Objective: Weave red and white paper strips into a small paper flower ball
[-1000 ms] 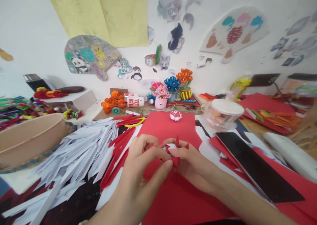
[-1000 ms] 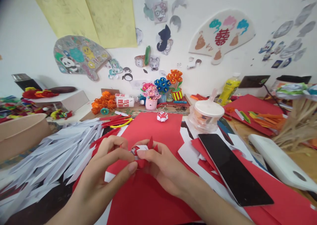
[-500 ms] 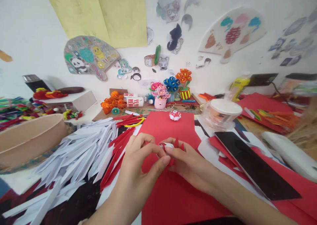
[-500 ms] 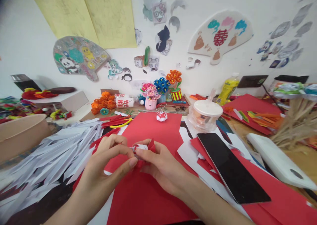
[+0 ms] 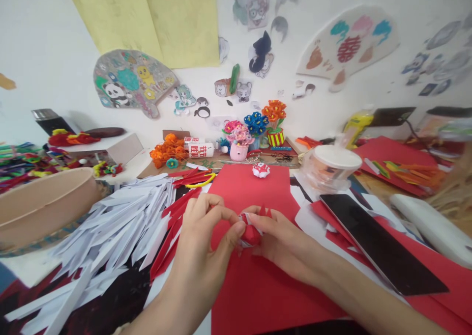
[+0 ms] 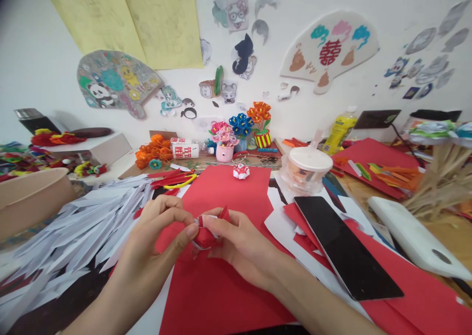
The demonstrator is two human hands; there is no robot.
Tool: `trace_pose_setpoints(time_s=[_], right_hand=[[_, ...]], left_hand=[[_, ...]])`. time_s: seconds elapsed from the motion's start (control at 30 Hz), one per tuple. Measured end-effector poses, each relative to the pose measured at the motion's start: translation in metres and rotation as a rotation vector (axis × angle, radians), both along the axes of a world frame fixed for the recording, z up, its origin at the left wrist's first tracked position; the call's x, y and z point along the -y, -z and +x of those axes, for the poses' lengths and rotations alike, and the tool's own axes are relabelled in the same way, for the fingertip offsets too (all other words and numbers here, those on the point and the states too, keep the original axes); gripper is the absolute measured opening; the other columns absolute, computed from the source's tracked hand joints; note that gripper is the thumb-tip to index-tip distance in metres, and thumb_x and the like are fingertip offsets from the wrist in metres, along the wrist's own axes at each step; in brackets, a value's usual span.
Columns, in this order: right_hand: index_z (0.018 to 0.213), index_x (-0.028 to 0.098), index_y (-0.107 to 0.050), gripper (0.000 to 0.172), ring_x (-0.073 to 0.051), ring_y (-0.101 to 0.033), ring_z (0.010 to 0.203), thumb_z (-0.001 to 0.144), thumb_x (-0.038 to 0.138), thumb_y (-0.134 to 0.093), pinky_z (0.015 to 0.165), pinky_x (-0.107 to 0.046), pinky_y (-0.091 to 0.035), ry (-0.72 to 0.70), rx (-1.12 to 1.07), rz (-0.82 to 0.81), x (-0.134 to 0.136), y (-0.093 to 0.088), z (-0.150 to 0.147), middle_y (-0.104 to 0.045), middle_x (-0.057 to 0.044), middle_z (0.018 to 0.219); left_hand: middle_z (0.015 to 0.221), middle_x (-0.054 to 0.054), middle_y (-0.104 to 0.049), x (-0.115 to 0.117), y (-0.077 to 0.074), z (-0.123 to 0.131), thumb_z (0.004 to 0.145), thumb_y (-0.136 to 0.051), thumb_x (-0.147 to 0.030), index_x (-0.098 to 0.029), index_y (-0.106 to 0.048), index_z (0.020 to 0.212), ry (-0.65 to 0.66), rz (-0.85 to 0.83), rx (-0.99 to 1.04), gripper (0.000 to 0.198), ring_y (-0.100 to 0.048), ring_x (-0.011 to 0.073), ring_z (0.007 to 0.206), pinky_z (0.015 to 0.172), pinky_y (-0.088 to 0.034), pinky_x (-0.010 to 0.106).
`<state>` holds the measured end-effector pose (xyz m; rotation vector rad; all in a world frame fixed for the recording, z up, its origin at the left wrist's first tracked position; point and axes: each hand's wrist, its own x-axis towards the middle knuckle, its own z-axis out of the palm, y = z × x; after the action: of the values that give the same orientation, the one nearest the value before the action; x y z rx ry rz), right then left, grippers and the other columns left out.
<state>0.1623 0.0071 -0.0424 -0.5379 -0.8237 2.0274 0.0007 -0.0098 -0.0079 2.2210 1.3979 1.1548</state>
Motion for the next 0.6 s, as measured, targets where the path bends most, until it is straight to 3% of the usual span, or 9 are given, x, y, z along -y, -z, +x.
trace_pose_setpoints(time_s=[0.6], right_hand=[[0.080, 0.019, -0.067, 0.017, -0.014, -0.060, 0.072, 0.083, 0.034, -0.074, 0.070, -0.028, -0.051, -0.023, -0.018, -0.032, 0.0009, 0.0015, -0.0012, -0.062, 0.001, 0.074]], left_hand=[[0.083, 0.001, -0.053, -0.0016, 0.0004, -0.0008, 0.090, -0.058, -0.026, -0.024, -0.062, 0.073, -0.018, -0.002, 0.017, 0.018, -0.050, 0.0197, 0.082, 0.070, -0.041, 0.031]])
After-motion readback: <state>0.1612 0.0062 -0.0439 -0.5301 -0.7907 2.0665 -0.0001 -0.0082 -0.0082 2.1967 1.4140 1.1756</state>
